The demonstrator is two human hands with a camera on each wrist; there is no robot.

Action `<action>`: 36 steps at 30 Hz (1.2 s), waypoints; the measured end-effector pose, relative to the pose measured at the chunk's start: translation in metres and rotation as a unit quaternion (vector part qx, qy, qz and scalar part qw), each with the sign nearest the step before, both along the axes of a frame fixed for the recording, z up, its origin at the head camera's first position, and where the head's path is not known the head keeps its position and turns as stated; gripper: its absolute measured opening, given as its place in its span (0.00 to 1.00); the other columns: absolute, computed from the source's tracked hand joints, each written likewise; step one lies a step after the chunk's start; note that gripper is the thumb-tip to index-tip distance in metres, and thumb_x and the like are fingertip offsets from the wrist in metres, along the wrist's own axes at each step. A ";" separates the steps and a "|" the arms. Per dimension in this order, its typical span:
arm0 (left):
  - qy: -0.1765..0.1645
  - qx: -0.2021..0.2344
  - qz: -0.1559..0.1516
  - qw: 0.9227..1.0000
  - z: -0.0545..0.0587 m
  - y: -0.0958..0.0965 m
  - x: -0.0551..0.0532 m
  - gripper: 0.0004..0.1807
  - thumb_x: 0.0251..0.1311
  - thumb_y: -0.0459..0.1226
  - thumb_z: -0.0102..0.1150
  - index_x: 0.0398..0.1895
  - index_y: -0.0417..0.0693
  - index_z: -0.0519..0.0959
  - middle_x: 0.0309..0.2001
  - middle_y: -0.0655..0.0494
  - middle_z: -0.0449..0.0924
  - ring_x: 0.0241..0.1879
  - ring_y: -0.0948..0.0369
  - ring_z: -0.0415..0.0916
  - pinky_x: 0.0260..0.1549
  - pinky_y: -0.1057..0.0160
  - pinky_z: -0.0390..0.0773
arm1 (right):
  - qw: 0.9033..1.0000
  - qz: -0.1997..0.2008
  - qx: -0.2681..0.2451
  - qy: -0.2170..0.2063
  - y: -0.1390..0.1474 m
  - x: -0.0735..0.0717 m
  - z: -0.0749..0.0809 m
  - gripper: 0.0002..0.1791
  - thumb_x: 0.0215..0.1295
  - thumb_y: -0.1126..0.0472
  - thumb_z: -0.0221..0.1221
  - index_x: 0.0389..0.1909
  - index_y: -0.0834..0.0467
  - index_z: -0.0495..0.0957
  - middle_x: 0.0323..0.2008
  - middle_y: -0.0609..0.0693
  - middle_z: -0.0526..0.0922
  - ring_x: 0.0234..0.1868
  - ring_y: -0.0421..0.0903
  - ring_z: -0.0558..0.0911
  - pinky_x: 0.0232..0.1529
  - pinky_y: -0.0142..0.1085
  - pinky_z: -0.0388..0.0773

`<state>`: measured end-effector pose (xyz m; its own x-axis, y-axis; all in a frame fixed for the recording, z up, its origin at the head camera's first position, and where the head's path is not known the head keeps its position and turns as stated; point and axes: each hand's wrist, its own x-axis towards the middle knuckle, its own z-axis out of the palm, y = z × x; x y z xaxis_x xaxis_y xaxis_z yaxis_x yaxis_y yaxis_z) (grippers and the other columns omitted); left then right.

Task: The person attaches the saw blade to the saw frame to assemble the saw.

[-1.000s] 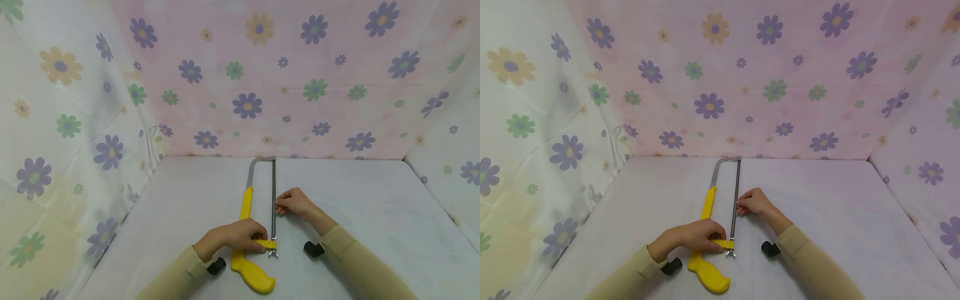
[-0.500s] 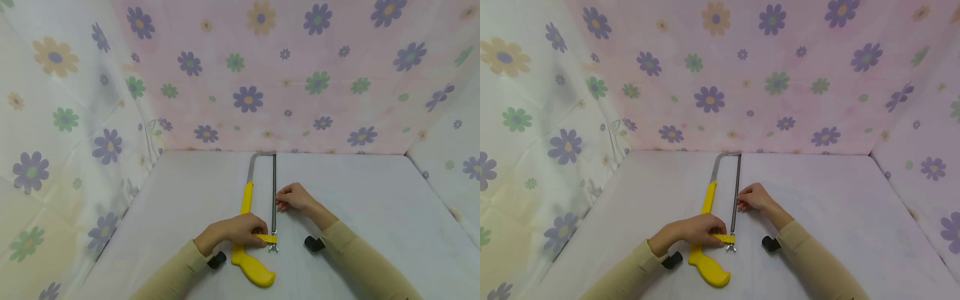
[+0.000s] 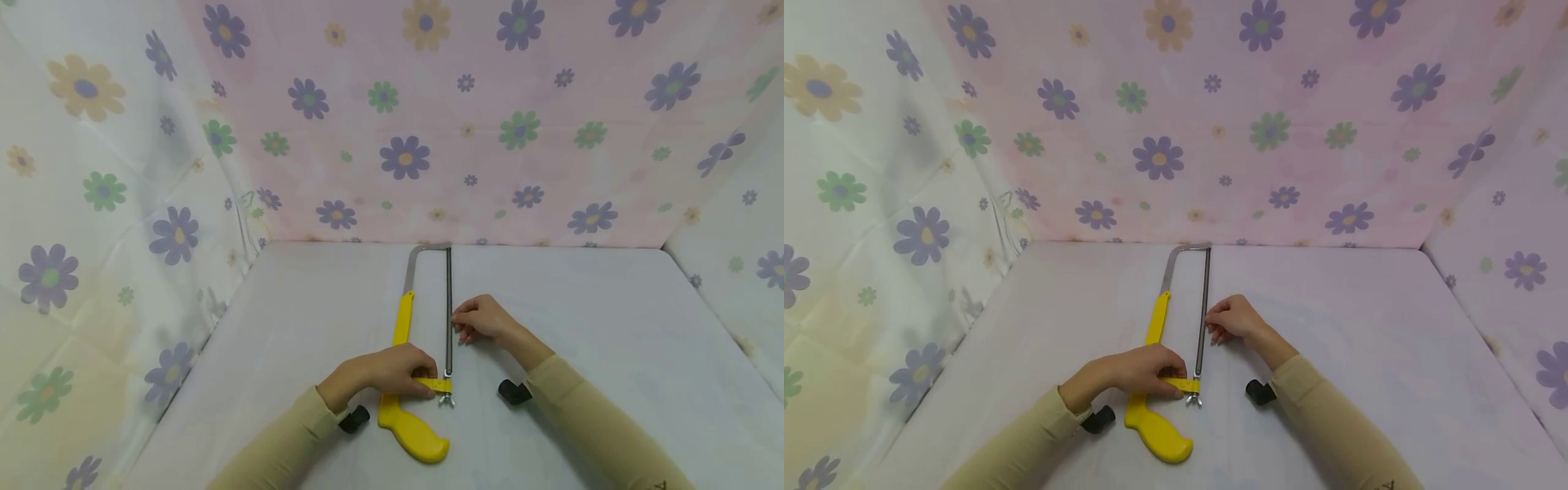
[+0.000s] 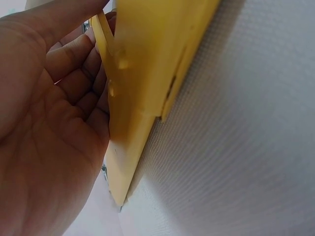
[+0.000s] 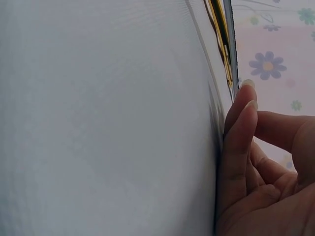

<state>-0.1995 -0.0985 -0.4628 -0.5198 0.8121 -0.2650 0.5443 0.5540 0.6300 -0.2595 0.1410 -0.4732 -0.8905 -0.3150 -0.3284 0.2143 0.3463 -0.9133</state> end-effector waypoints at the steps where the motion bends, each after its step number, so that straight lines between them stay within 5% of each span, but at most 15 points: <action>1: -0.001 -0.001 0.001 1.000 0.000 0.000 0.000 0.05 0.67 0.43 0.68 0.40 0.55 0.82 0.31 0.69 0.77 0.31 0.71 0.70 0.35 0.73 0.74 | 1.000 0.000 0.002 0.001 0.000 0.000 0.000 0.12 0.72 0.66 0.60 0.48 0.72 0.82 0.28 0.53 0.84 0.21 0.41 0.82 0.26 0.32 0.80; 36: -0.015 0.010 0.000 1.000 -0.001 0.001 -0.002 0.05 0.67 0.42 0.68 0.38 0.53 0.82 0.29 0.68 0.76 0.29 0.71 0.69 0.31 0.73 0.70 | 1.000 0.010 0.012 0.021 0.003 -0.003 -0.004 0.11 0.70 0.65 0.63 0.44 0.69 0.85 0.20 0.49 0.79 0.16 0.38 0.75 0.19 0.29 0.68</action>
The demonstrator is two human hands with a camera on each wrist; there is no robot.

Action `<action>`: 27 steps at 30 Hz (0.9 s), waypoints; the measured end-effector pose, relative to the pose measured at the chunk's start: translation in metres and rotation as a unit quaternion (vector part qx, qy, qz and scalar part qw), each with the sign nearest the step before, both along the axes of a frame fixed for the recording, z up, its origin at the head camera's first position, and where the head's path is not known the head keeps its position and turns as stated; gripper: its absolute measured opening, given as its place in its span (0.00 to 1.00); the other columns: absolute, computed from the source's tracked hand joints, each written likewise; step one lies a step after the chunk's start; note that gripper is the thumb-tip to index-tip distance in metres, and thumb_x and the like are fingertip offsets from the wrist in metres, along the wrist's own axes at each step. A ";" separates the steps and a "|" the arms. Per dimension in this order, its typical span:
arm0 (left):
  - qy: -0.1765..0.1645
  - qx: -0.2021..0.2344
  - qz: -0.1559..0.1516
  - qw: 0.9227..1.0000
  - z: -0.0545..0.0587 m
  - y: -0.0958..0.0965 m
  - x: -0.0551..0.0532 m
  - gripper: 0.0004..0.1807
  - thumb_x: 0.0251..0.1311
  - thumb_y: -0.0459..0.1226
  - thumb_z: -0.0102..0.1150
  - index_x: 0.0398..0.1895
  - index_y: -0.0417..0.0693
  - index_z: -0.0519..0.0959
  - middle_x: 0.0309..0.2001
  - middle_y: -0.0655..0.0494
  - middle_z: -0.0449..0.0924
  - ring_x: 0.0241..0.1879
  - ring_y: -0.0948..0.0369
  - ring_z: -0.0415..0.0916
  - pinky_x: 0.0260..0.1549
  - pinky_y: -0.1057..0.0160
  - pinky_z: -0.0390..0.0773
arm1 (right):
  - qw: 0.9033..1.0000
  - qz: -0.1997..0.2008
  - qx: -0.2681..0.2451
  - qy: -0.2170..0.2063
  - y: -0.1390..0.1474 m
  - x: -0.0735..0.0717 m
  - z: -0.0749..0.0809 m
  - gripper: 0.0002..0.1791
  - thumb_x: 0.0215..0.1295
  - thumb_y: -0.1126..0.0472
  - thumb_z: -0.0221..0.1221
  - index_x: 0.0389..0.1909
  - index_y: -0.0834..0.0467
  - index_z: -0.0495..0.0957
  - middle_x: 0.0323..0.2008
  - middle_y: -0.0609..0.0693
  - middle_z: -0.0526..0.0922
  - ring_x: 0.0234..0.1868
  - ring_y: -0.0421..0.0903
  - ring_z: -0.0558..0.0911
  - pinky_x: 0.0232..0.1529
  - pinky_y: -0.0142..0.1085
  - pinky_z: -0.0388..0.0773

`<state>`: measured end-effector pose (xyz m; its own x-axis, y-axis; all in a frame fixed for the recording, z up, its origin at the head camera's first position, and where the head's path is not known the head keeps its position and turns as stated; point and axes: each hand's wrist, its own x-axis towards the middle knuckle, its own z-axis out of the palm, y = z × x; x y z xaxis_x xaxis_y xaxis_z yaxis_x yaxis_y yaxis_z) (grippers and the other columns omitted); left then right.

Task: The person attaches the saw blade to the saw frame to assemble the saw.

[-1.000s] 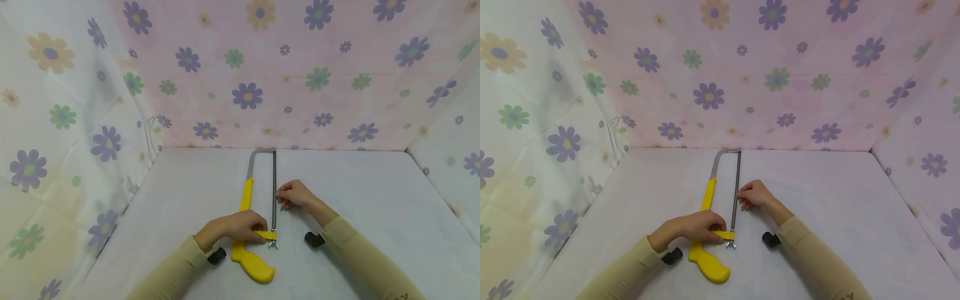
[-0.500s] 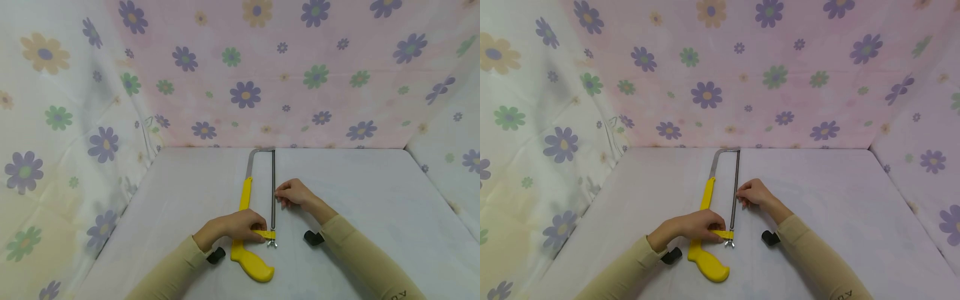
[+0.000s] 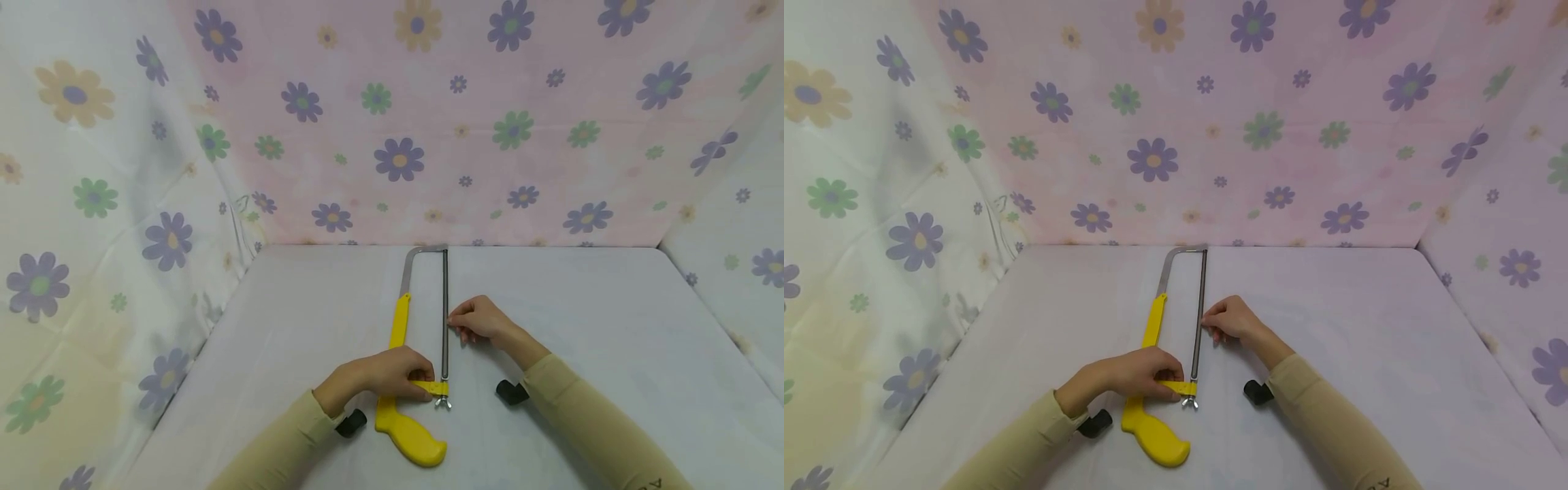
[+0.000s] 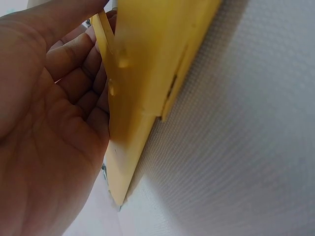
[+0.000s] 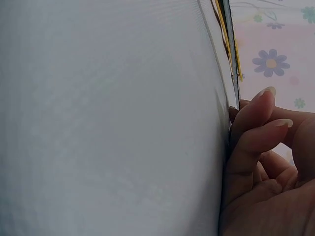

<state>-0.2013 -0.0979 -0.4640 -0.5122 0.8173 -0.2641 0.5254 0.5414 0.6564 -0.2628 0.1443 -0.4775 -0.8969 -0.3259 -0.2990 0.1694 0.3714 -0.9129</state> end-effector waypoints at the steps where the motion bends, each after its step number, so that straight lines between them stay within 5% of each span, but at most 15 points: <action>1: 0.000 0.000 0.000 1.000 0.000 0.000 0.000 0.05 0.67 0.42 0.68 0.38 0.54 0.82 0.29 0.68 0.76 0.29 0.71 0.69 0.31 0.73 0.70 | 1.000 0.000 0.000 0.001 0.000 0.000 0.000 0.11 0.70 0.65 0.63 0.44 0.69 0.85 0.20 0.49 0.79 0.16 0.38 0.75 0.19 0.29 0.68; 15: 0.006 0.001 -0.003 1.000 0.004 0.000 0.002 0.05 0.67 0.41 0.68 0.38 0.52 0.82 0.29 0.68 0.76 0.29 0.71 0.68 0.31 0.73 0.70 | 1.000 0.000 0.002 -0.010 0.004 -0.001 0.001 0.12 0.69 0.63 0.64 0.43 0.70 0.85 0.22 0.50 0.79 0.19 0.39 0.76 0.22 0.30 0.72; 27: 0.004 -0.004 0.004 1.000 0.003 0.000 0.002 0.05 0.67 0.42 0.68 0.39 0.54 0.82 0.30 0.68 0.77 0.30 0.71 0.69 0.32 0.73 0.72 | 0.999 0.014 0.034 0.004 0.007 0.014 0.009 0.13 0.72 0.58 0.62 0.38 0.67 0.85 0.20 0.49 0.78 0.20 0.41 0.75 0.25 0.32 0.73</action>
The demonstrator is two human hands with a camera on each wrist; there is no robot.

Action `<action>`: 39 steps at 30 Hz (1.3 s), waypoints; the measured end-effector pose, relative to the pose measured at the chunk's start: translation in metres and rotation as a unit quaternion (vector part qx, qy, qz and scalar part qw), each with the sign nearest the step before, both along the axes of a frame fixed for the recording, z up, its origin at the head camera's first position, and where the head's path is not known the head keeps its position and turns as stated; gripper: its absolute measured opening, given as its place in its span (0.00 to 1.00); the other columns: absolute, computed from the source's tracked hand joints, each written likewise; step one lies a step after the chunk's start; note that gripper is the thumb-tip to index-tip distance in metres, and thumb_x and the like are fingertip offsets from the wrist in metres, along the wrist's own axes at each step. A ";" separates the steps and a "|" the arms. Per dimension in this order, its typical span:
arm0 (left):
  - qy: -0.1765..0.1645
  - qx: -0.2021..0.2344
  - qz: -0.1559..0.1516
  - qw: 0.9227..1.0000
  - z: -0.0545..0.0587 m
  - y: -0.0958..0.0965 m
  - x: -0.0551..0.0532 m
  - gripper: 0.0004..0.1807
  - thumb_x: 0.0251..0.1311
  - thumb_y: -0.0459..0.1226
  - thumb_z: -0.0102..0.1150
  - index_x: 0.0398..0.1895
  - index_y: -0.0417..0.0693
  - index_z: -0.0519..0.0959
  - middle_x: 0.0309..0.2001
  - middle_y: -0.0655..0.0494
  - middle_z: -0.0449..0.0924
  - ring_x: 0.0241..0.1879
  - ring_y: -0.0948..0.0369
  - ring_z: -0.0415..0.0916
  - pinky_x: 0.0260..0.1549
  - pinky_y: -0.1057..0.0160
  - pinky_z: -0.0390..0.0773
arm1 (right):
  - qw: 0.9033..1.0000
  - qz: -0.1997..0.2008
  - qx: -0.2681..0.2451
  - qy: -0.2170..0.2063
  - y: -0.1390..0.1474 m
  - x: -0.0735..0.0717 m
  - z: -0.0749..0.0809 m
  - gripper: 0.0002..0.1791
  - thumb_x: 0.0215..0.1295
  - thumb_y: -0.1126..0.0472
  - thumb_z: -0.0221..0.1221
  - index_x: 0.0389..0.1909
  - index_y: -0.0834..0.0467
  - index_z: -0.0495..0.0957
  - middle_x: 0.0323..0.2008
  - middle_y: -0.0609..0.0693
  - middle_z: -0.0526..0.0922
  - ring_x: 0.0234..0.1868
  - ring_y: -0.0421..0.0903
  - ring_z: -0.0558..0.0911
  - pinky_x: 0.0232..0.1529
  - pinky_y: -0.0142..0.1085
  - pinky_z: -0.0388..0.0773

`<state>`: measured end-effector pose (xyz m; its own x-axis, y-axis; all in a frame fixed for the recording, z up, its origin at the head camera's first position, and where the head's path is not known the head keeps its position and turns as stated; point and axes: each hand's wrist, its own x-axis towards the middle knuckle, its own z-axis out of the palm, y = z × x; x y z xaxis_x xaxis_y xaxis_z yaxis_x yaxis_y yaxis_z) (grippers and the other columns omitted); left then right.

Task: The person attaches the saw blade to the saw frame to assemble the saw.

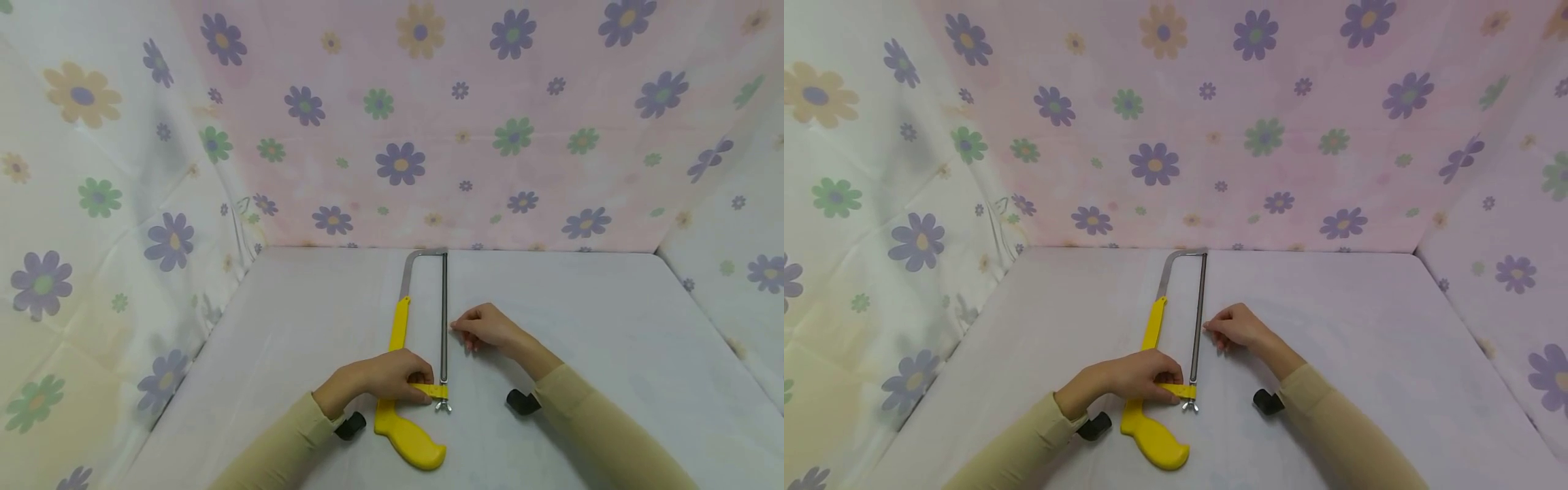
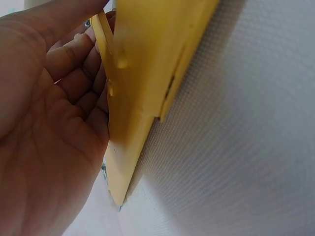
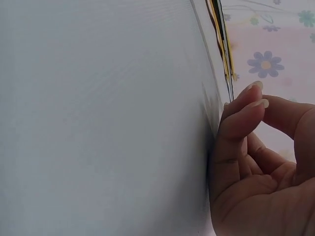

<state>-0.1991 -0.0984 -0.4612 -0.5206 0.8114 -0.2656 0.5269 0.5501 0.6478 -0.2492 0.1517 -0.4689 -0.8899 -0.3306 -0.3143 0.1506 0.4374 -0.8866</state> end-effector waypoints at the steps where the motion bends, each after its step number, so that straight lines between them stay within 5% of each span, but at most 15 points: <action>1: 0.000 0.000 0.001 1.000 0.000 0.000 0.000 0.05 0.66 0.42 0.68 0.39 0.54 0.82 0.30 0.68 0.77 0.30 0.71 0.70 0.33 0.73 0.72 | 1.000 0.004 0.002 0.002 0.001 0.001 0.001 0.13 0.72 0.58 0.61 0.38 0.67 0.85 0.20 0.50 0.78 0.20 0.41 0.75 0.25 0.33 0.73; 24: 0.011 0.000 -0.005 1.000 -0.001 0.000 0.000 0.05 0.67 0.42 0.68 0.39 0.54 0.82 0.31 0.69 0.76 0.30 0.71 0.69 0.33 0.74 0.72 | 0.995 0.098 0.023 0.019 0.020 0.046 0.009 0.13 0.73 0.55 0.61 0.41 0.62 0.85 0.22 0.51 0.80 0.21 0.44 0.75 0.24 0.36 0.73; 39: -0.001 0.003 0.002 1.000 0.000 0.000 0.001 0.05 0.67 0.41 0.68 0.39 0.53 0.82 0.30 0.68 0.76 0.29 0.71 0.69 0.32 0.73 0.71 | 0.987 0.161 0.017 0.008 0.020 0.075 0.015 0.11 0.71 0.57 0.62 0.35 0.61 0.85 0.23 0.51 0.81 0.21 0.43 0.75 0.23 0.34 0.74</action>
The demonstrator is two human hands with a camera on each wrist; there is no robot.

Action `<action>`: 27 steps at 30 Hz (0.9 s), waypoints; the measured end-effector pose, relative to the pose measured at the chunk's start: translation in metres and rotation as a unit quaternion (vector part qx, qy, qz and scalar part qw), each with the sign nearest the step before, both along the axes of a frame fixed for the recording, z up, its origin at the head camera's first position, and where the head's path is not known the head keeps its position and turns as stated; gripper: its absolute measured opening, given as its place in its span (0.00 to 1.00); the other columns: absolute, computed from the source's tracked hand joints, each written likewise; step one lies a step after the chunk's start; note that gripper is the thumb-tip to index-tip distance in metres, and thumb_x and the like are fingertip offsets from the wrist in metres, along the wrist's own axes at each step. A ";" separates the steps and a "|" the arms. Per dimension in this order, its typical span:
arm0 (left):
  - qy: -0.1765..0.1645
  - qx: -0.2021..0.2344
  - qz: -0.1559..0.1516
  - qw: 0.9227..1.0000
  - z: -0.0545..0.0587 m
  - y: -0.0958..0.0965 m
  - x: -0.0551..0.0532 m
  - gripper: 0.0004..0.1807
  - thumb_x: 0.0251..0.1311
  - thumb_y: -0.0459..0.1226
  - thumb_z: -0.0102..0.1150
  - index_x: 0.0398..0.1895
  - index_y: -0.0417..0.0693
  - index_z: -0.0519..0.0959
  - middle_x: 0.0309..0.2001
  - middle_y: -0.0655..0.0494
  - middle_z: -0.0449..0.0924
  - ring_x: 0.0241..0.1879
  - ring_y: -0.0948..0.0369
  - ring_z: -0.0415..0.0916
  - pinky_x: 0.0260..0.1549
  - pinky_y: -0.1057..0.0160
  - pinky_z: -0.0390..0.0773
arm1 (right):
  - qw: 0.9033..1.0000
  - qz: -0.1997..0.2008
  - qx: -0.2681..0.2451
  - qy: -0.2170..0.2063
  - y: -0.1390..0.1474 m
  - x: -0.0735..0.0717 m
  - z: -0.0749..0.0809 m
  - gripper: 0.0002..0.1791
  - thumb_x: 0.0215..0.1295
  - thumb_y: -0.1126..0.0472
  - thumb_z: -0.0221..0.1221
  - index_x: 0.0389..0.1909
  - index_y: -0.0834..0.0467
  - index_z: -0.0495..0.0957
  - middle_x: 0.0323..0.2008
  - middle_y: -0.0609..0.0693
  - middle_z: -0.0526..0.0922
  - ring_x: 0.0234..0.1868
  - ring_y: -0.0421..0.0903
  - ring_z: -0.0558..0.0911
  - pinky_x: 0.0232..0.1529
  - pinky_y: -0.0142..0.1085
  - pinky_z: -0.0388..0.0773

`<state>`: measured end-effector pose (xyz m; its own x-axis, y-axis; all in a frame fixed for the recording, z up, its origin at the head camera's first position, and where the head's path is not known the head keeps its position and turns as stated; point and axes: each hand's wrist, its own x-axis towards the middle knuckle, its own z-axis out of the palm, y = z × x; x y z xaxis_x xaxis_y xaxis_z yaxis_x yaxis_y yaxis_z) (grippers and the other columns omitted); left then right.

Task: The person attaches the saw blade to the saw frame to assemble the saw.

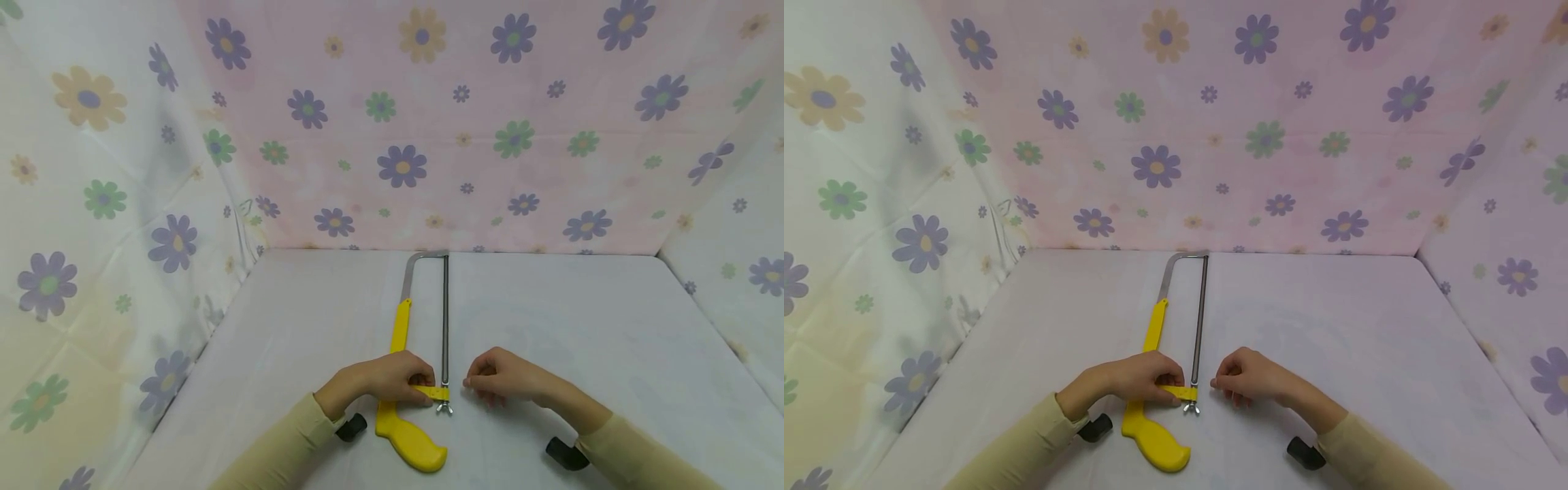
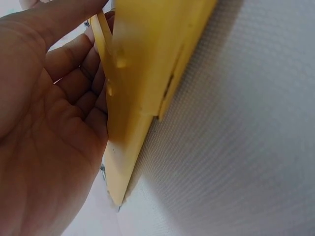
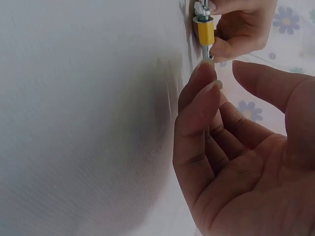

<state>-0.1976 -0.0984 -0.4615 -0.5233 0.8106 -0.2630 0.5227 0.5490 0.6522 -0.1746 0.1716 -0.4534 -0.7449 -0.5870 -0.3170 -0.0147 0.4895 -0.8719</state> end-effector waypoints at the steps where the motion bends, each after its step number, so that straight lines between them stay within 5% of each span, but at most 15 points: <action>1: 0.000 0.000 0.000 1.000 0.000 0.000 0.000 0.05 0.66 0.41 0.68 0.39 0.53 0.82 0.30 0.68 0.76 0.29 0.71 0.69 0.32 0.73 0.72 | 1.000 0.003 0.000 -0.003 -0.001 0.001 0.001 0.11 0.71 0.57 0.62 0.34 0.61 0.85 0.23 0.51 0.81 0.21 0.43 0.76 0.23 0.34 0.74; 27: -0.003 -0.002 0.003 1.000 0.003 0.000 0.001 0.05 0.66 0.41 0.68 0.38 0.53 0.82 0.30 0.68 0.77 0.29 0.70 0.69 0.32 0.73 0.71 | 0.996 0.083 -0.036 -0.021 -0.019 0.021 -0.006 0.09 0.71 0.60 0.62 0.33 0.61 0.84 0.21 0.51 0.80 0.20 0.42 0.75 0.22 0.31 0.72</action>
<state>-0.1969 -0.0980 -0.4585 -0.5270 0.8061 -0.2691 0.5146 0.5547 0.6539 -0.1532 0.1530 -0.4592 -0.6228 -0.7233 -0.2982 -0.0535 0.4197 -0.9061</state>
